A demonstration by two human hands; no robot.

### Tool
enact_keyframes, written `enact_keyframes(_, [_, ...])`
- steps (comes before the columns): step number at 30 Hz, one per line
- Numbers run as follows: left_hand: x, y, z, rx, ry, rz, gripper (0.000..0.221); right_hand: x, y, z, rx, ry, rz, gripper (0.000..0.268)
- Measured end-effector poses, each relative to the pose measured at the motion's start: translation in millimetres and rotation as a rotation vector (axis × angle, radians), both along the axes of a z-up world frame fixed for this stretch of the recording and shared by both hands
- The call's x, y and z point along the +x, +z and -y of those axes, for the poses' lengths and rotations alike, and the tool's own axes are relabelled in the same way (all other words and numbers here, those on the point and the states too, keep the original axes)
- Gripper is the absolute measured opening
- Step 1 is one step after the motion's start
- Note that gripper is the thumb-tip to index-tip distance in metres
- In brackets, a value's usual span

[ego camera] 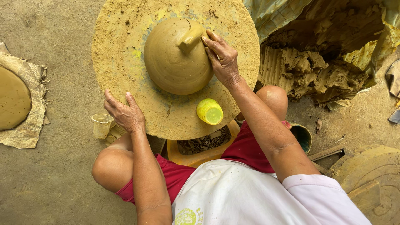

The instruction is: The person shapes a clay object on a rotating pottery wheel by hand and then wipes the surface with a yellow sponge.

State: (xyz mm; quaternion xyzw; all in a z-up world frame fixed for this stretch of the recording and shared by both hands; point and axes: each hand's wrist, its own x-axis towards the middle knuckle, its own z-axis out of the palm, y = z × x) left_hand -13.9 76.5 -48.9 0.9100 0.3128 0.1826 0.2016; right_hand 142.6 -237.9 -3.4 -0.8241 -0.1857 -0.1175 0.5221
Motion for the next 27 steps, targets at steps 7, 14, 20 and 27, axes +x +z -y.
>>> enact_keyframes(7, [-1.3,-0.4,0.6,0.000,-0.003,0.027,0.069,6.2,-3.4,-2.3,0.243,-0.040,-0.204,0.043])
enact_keyframes(14, [-2.1,-3.4,0.0,0.015,0.009,0.038,0.070,30.5,4.5,-8.7,0.751,0.014,-0.695,0.060])
enact_keyframes(20, [-2.3,-8.6,-2.9,-0.002,0.011,0.034,0.068,29.7,1.6,-10.1,0.679,0.029,-0.647,0.054])
enact_keyframes(27, [-0.5,-10.6,-3.9,0.032,0.004,0.036,0.070,34.4,-7.2,-7.9,0.862,-0.060,-0.759,0.038])
